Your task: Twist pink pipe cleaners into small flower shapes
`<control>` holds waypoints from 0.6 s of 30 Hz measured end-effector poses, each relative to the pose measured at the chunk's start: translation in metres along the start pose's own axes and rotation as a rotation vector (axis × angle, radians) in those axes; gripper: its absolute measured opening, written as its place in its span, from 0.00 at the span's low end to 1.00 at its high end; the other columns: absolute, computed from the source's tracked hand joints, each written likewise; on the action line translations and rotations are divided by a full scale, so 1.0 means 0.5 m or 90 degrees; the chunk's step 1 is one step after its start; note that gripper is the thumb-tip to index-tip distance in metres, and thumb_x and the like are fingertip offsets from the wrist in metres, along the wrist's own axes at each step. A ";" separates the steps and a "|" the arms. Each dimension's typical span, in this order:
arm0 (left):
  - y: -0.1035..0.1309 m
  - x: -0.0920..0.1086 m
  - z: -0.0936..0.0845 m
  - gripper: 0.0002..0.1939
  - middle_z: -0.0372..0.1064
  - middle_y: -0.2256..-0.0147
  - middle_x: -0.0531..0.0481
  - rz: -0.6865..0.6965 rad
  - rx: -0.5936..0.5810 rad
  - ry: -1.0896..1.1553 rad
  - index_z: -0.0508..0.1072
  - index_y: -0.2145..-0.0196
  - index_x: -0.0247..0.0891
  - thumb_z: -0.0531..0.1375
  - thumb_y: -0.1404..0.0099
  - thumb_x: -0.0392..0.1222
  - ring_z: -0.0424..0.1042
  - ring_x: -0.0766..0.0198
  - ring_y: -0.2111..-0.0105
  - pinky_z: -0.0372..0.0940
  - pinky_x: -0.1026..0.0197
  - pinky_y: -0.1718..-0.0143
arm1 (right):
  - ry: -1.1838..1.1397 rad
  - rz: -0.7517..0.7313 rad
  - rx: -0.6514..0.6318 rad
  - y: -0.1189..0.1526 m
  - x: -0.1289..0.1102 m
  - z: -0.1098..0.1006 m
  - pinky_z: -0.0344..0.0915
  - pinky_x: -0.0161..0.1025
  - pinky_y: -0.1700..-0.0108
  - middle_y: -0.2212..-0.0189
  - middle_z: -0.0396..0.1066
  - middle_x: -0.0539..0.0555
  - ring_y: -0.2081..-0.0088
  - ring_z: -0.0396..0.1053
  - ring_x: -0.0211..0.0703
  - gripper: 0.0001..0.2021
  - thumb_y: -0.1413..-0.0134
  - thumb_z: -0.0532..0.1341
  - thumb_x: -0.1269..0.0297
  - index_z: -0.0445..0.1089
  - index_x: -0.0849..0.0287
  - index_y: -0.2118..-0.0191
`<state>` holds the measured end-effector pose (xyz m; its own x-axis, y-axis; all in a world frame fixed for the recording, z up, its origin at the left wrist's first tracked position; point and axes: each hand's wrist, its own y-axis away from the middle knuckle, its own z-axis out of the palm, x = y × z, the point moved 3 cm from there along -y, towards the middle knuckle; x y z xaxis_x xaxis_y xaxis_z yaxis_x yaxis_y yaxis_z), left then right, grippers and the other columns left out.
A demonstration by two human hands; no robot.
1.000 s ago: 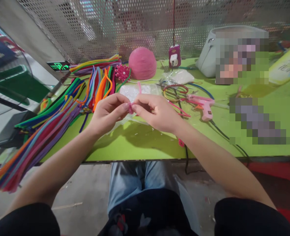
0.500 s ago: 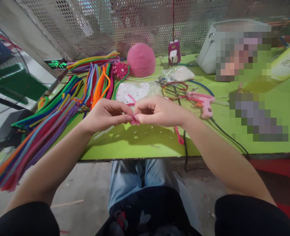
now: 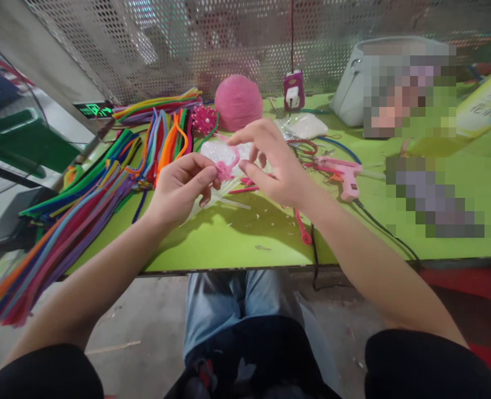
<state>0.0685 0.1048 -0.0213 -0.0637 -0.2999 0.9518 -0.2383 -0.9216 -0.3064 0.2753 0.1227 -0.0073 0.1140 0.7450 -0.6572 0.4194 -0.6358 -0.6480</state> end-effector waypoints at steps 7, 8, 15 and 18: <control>0.003 -0.004 0.016 0.27 0.74 0.74 0.53 -0.006 -0.015 0.042 0.72 0.68 0.39 0.76 0.40 0.64 0.67 0.72 0.80 0.61 0.68 0.84 | 0.111 -0.123 0.004 0.004 0.006 0.022 0.66 0.40 0.62 0.61 0.80 0.54 0.62 0.74 0.42 0.06 0.27 0.64 0.61 0.79 0.54 0.55; 0.005 -0.004 0.018 0.27 0.74 0.74 0.53 -0.015 -0.034 0.049 0.72 0.67 0.39 0.76 0.39 0.64 0.68 0.72 0.79 0.62 0.68 0.84 | 0.113 -0.117 0.005 0.005 0.007 0.023 0.65 0.40 0.63 0.64 0.79 0.52 0.64 0.73 0.41 0.07 0.27 0.63 0.61 0.78 0.54 0.56; -0.002 -0.008 0.012 0.28 0.73 0.69 0.55 -0.032 -0.049 0.072 0.76 0.58 0.41 0.83 0.49 0.52 0.68 0.72 0.76 0.61 0.69 0.84 | 0.123 -0.169 -0.051 0.009 0.007 0.027 0.62 0.40 0.61 0.66 0.75 0.53 0.64 0.70 0.41 0.07 0.28 0.60 0.67 0.75 0.55 0.59; -0.009 -0.013 0.007 0.25 0.72 0.73 0.56 -0.019 -0.073 0.041 0.78 0.64 0.40 0.85 0.52 0.49 0.65 0.73 0.78 0.59 0.69 0.83 | 0.148 -0.173 -0.080 0.013 -0.002 0.035 0.60 0.41 0.61 0.68 0.73 0.52 0.65 0.67 0.41 0.06 0.31 0.61 0.70 0.72 0.56 0.62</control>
<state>0.0734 0.1100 -0.0261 -0.1157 -0.2528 0.9606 -0.3497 -0.8948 -0.2775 0.2621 0.1144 -0.0175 0.1780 0.9184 -0.3534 0.5674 -0.3892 -0.7257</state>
